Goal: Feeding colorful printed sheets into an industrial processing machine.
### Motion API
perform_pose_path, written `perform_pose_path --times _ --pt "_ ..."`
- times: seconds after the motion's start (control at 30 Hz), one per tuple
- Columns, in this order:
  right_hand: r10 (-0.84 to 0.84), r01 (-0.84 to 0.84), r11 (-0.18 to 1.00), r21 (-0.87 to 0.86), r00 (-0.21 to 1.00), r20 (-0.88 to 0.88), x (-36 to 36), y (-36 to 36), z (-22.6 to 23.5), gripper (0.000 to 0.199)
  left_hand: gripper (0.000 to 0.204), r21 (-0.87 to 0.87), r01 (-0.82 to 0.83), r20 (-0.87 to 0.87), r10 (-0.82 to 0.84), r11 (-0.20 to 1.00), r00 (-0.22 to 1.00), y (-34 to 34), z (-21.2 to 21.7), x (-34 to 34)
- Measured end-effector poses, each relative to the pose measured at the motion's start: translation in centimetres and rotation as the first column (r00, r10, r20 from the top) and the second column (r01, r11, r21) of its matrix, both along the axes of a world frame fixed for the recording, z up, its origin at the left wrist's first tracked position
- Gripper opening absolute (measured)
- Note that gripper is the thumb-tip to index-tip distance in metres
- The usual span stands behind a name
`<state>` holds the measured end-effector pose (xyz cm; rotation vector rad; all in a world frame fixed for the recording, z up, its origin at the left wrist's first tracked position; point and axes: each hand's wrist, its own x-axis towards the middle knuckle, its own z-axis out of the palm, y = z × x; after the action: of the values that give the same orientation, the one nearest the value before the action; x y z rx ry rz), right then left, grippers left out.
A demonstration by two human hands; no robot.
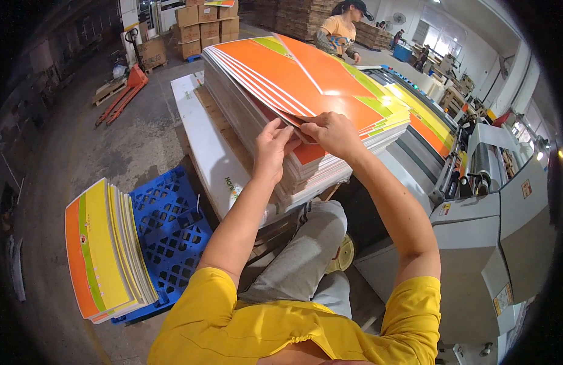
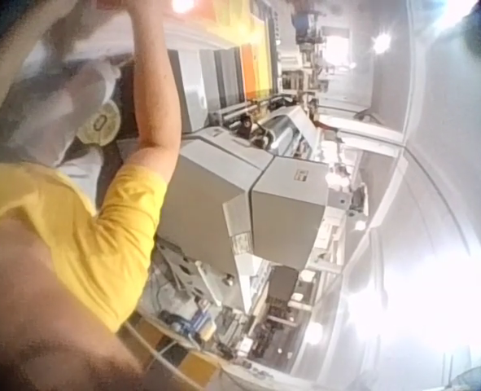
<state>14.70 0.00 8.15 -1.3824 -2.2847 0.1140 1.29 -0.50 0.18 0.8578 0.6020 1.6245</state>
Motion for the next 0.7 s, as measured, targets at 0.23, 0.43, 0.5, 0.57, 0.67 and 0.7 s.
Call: perform_pose_path --times 0.23,0.43,0.5,0.57,0.67,0.7 --pt "0.002 0.002 1.0 0.026 0.992 -0.124 -0.2 0.7 -0.8 0.03 0.052 -0.062 -0.09 -0.042 0.087 0.994 0.995 -0.7 1.2 0.4" --pt "-0.097 0.102 0.986 0.134 0.994 -0.043 -0.2 1.1 -0.2 0.039 0.047 -0.005 -0.161 -0.108 0.16 0.987 0.981 0.5 -0.2 0.3" --pt "-0.1 0.107 0.99 0.09 0.992 -0.072 0.0 1.0 0.2 0.039 0.039 0.016 -0.159 -0.066 0.159 0.987 0.985 0.2 -0.3 0.4" --pt "-0.104 0.109 0.993 0.047 0.99 -0.099 0.1 1.0 0.1 0.04 0.031 0.038 -0.158 -0.022 0.159 0.987 0.987 0.0 0.1 0.4" --pt "-0.004 0.008 1.0 0.024 0.987 -0.159 0.3 0.4 -0.6 0.042 0.014 -0.003 -0.039 -0.106 0.038 0.999 0.994 -0.1 0.6 0.1" --pt "-0.003 0.004 1.0 0.004 0.989 -0.147 0.2 0.2 -0.7 0.043 0.013 -0.016 -0.04 -0.129 0.038 0.999 0.991 -0.2 0.8 0.1"
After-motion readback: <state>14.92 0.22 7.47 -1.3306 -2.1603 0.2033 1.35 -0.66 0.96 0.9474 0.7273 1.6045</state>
